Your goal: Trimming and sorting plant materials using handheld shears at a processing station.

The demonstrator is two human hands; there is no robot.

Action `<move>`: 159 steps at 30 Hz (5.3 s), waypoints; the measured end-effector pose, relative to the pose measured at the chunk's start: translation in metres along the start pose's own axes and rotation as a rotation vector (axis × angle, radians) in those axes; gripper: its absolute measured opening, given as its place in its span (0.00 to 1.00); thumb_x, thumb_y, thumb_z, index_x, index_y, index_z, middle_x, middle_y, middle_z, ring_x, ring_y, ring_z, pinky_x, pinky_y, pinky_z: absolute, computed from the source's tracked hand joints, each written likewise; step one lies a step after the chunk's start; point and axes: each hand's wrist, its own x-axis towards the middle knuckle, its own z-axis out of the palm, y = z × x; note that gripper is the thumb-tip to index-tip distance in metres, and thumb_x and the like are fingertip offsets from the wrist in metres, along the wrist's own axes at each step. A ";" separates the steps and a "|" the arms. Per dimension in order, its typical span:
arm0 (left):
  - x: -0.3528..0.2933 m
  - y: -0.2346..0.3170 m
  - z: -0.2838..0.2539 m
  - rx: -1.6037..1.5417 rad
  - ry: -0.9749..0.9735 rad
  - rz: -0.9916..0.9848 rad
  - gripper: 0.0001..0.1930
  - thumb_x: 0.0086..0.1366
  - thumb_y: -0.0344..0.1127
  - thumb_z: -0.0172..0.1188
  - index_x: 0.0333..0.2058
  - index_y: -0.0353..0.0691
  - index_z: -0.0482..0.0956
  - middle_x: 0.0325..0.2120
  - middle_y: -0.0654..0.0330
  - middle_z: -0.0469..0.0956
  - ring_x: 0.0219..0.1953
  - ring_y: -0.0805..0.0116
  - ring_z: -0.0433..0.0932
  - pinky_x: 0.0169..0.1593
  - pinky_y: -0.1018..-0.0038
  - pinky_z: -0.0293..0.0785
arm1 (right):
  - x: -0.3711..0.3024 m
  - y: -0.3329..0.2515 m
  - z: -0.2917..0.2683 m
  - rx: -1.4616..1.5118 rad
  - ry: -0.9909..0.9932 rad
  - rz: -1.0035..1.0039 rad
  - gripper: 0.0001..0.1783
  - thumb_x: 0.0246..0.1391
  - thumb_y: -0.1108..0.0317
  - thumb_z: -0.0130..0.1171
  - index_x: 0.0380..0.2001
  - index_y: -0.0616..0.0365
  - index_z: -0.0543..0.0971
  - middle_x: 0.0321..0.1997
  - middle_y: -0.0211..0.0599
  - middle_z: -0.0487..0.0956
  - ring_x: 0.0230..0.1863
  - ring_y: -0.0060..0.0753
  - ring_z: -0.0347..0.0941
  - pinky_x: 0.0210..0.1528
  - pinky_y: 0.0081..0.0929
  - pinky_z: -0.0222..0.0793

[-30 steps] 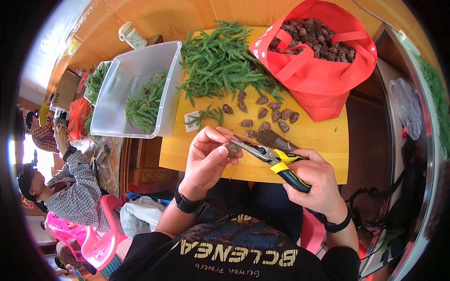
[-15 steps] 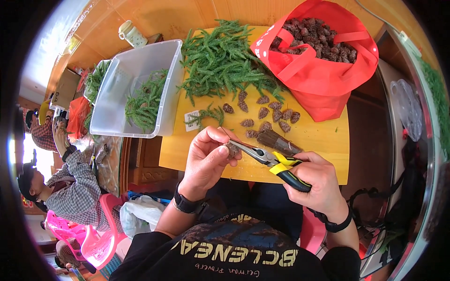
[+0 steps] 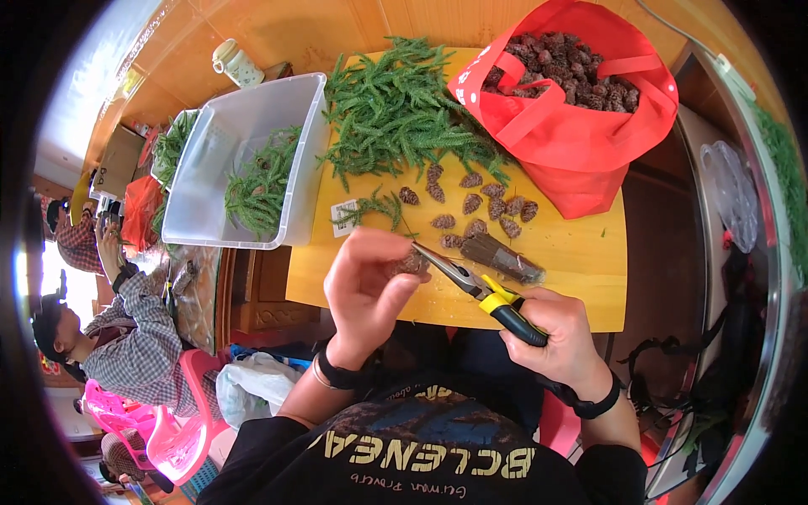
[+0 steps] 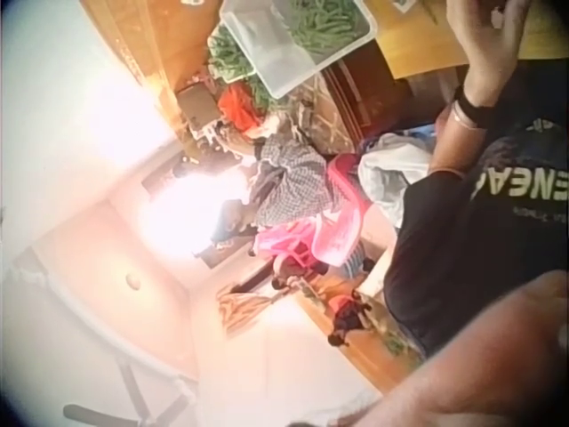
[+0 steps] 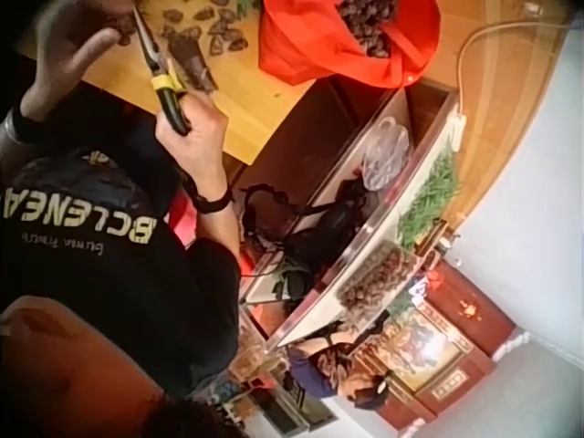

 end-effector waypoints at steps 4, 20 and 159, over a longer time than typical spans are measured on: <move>0.007 0.009 -0.006 -0.777 -0.002 -0.610 0.11 0.65 0.31 0.50 0.43 0.33 0.66 0.33 0.55 0.73 0.32 0.69 0.77 0.35 0.79 0.75 | 0.001 0.001 -0.002 -0.016 -0.005 -0.029 0.11 0.33 0.75 0.58 0.13 0.63 0.65 0.21 0.40 0.71 0.17 0.31 0.63 0.20 0.23 0.57; 0.007 0.015 -0.001 -0.089 -0.013 -0.194 0.11 0.58 0.23 0.57 0.40 0.31 0.69 0.33 0.54 0.75 0.34 0.70 0.78 0.36 0.78 0.75 | -0.004 0.012 -0.004 0.048 -0.090 0.080 0.12 0.39 0.70 0.57 0.14 0.64 0.67 0.25 0.44 0.76 0.22 0.28 0.69 0.26 0.21 0.63; -0.007 -0.009 -0.004 -0.062 0.111 -0.347 0.07 0.54 0.22 0.56 0.34 0.35 0.74 0.28 0.65 0.69 0.28 0.81 0.66 0.31 0.84 0.63 | 0.036 -0.020 0.051 0.065 -0.050 -0.146 0.09 0.47 0.73 0.57 0.34 0.62 0.77 0.36 0.42 0.75 0.35 0.41 0.74 0.38 0.29 0.71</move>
